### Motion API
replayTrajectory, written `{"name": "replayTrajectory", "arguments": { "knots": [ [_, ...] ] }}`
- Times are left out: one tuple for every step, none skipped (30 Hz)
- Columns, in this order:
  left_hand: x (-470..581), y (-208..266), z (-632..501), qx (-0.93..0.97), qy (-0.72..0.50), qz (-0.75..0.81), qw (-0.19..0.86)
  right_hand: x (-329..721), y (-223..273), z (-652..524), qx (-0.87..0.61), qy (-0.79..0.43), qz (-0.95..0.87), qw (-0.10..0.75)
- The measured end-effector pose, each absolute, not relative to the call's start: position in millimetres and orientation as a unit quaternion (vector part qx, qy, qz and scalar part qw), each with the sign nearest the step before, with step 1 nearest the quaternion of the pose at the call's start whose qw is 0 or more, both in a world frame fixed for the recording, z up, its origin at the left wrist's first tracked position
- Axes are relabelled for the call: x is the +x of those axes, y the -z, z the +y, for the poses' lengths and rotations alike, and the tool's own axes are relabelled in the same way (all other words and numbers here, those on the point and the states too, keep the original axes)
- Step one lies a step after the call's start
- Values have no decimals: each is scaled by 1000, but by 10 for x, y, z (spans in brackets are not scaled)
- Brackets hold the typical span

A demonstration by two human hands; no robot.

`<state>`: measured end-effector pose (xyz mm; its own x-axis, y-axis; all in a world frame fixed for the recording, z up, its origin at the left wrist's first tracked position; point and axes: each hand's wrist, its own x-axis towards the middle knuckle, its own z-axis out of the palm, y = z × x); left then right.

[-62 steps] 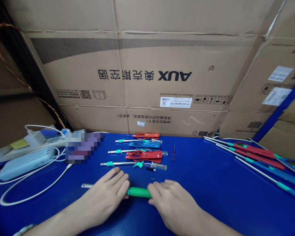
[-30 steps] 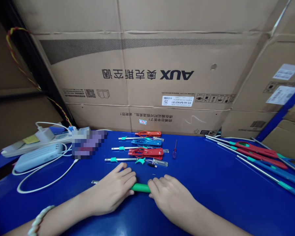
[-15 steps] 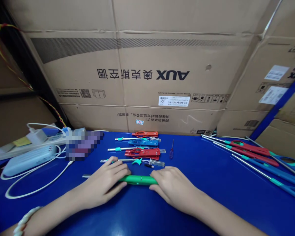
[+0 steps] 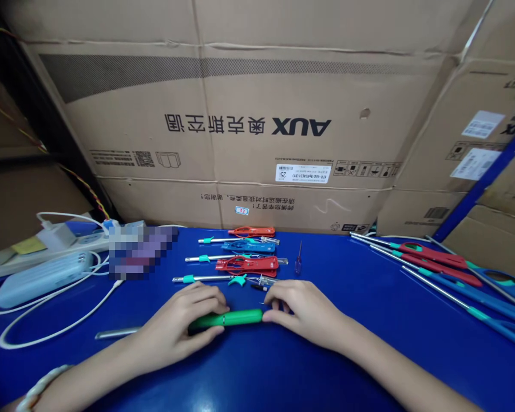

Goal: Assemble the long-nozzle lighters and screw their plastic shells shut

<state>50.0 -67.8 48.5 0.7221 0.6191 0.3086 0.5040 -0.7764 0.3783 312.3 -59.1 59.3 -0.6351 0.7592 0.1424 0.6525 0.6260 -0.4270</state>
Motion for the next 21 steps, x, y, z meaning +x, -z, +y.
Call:
{"name": "replayTrajectory", "arguments": {
  "knots": [
    [491,-490,-665,918,-214,309,129,3129,-575,-565,-400,-175,-885,162],
    [486,-494,-656,918,-214,309,123,3131,-546,-547,-400,-174,-884,169],
    [484,-498,-652,920,-212,307,117,3127,-511,-538,-397,-168,-885,175],
    [485,-500,-651,923,-210,301,111,3120,-473,-535,-394,-158,-887,180],
    [487,-501,-653,926,-209,294,107,3111,-435,-536,-391,-142,-891,185],
    [491,-500,-657,930,-206,285,105,3099,-399,-539,-387,-121,-895,188],
    [494,-497,-660,934,-203,274,104,3087,-365,-542,-383,-99,-899,188],
    [496,-494,-664,938,-198,264,104,3073,-335,-544,-377,-74,-904,187],
    [497,-489,-665,942,-190,256,102,3059,-309,-544,-370,-50,-908,188],
    [496,-485,-666,946,-181,248,99,3044,-286,-541,-364,-27,-911,192],
    [494,-481,-665,950,-170,243,93,3030,-265,-536,-359,-7,-913,196],
    [490,-478,-662,954,-160,239,87,3017,-247,-530,-353,8,-914,201],
    [487,-476,-659,957,-151,236,80,3005,-231,-523,-348,22,-914,207],
    [483,-477,-656,959,-143,233,74,2995,-215,-515,-342,37,-915,212],
    [481,-479,-652,961,-136,231,68,2987,-200,-509,-336,52,-916,214],
    [479,-483,-649,962,-130,230,62,2982,-184,-504,-330,68,-917,215],
    [478,-487,-646,963,-124,232,58,2978,-170,-501,-324,84,-918,214],
    [479,-491,-643,963,-119,234,54,2977,-156,-499,-319,97,-918,213],
    [481,-494,-640,963,-114,237,49,2978,-146,-500,-318,104,-918,212],
    [483,-494,-636,963,-111,240,45,2980,-138,-503,-320,104,-917,212],
    [486,-492,-633,963,-109,243,40,2982,-136,-509,-326,96,-916,214]
  ]
}}
